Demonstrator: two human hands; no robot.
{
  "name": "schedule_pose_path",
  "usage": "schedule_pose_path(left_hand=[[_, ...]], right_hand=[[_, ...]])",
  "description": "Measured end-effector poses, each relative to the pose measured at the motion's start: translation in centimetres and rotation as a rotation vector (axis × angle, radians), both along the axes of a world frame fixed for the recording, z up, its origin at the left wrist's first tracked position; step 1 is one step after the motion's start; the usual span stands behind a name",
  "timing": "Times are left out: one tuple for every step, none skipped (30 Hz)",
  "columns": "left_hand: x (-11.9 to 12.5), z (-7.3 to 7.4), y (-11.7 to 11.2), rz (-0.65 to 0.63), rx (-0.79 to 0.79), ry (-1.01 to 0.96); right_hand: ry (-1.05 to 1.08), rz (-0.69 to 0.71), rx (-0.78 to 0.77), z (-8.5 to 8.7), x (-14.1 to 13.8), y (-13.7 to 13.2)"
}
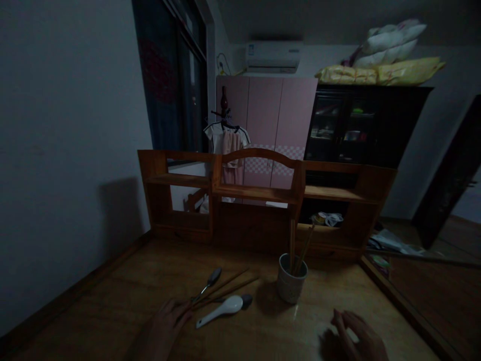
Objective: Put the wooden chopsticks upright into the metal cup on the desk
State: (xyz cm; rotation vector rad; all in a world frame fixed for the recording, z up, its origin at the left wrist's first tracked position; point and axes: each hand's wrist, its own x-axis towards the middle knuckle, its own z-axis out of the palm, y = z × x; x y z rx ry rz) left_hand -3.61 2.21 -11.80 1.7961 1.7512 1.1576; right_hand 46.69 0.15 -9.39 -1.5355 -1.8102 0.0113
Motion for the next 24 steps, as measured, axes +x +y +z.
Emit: schedule_pose_path(left_hand=[[0.0, 0.0, 0.1, -0.008, 0.005, 0.012], [0.0, 0.0, 0.1, -0.011, 0.007, 0.049], [0.0, 0.1, 0.2, -0.010, 0.007, 0.111], [0.0, 0.2, 0.2, -0.006, 0.006, 0.185], [0.0, 0.3, 0.1, 0.000, 0.005, 0.260], [0.0, 0.3, 0.0, 0.005, 0.006, 0.325], [0.0, 0.4, -0.1, 0.012, 0.008, 0.372], [0.0, 0.5, -0.3, 0.020, 0.012, 0.407], [0.0, 0.5, -0.5, 0.024, 0.016, 0.440], [0.0, 0.5, -0.7, 0.025, 0.022, 0.473], [0.0, 0.5, -1.0, 0.024, 0.029, 0.508], [0.0, 0.6, -1.2, 0.027, 0.036, 0.530], [0.1, 0.7, -1.3, 0.046, 0.043, 0.521], [0.1, 1.0, -1.4, 0.076, 0.047, 0.485], [0.2, 1.3, -1.5, 0.113, 0.053, 0.442], [0.2, 1.8, -1.5, 0.151, 0.063, 0.384], [0.2, 2.4, -1.5, 0.193, 0.072, 0.285], [0.3, 3.1, -1.6, 0.235, 0.081, 0.158], [0.4, 3.8, -1.8, 0.274, 0.087, 0.018], [0.6, 4.5, -2.1, 0.311, 0.081, -0.135], [0.9, 5.1, -2.6, 0.341, 0.066, -0.276], [1.4, 5.6, -3.3, 0.358, 0.045, -0.377], [2.2, 5.9, -4.2, 0.352, 0.014, -0.446], [3.1, 6.2, -5.1, 0.324, -0.011, -0.491]], right_hand=[[0.011, -0.004, -0.022, -0.1, 0.0, 0.0], [0.028, -0.006, -0.043, -0.1, 0.0, 0.0], [0.046, -0.009, -0.063, -0.1, 0.0, 0.0], [0.064, -0.014, -0.077, -0.1, -0.1, 0.0], [0.076, -0.017, -0.088, 0.0, -0.2, 0.0], [0.085, -0.023, -0.091, 0.0, -0.2, -0.1], [0.092, -0.032, -0.092, 0.0, -0.3, -0.1], [0.094, -0.032, -0.093, 0.0, -0.3, -0.1], [0.096, -0.030, -0.097, 0.1, -0.4, -0.2], [0.101, -0.032, -0.103, 0.1, -0.4, -0.2], [0.107, -0.036, -0.110, 0.1, -0.4, -0.2], [0.115, -0.042, -0.113, 0.1, -0.4, -0.2], [0.122, -0.048, -0.118, 0.1, -0.4, -0.3], [0.128, -0.055, -0.119, 0.1, -0.4, -0.3], [0.133, -0.062, -0.117, 0.1, -0.4, -0.3], [0.133, -0.062, -0.112, 0.1, -0.4, -0.3], [0.131, -0.059, -0.101, 0.1, -0.4, -0.3], [0.125, -0.048, -0.089, 0.1, -0.4, -0.2], [0.117, -0.032, -0.073, 0.0, -0.4, -0.2], [0.111, -0.016, -0.064, -0.1, -0.4, -0.2], [0.109, -0.014, -0.063, -0.2, -0.3, -0.2], [0.118, -0.022, -0.071, -0.3, -0.3, -0.1], [0.136, -0.037, -0.083, -0.4, -0.2, -0.1], [0.161, -0.050, -0.095, -0.4, -0.2, -0.1]])
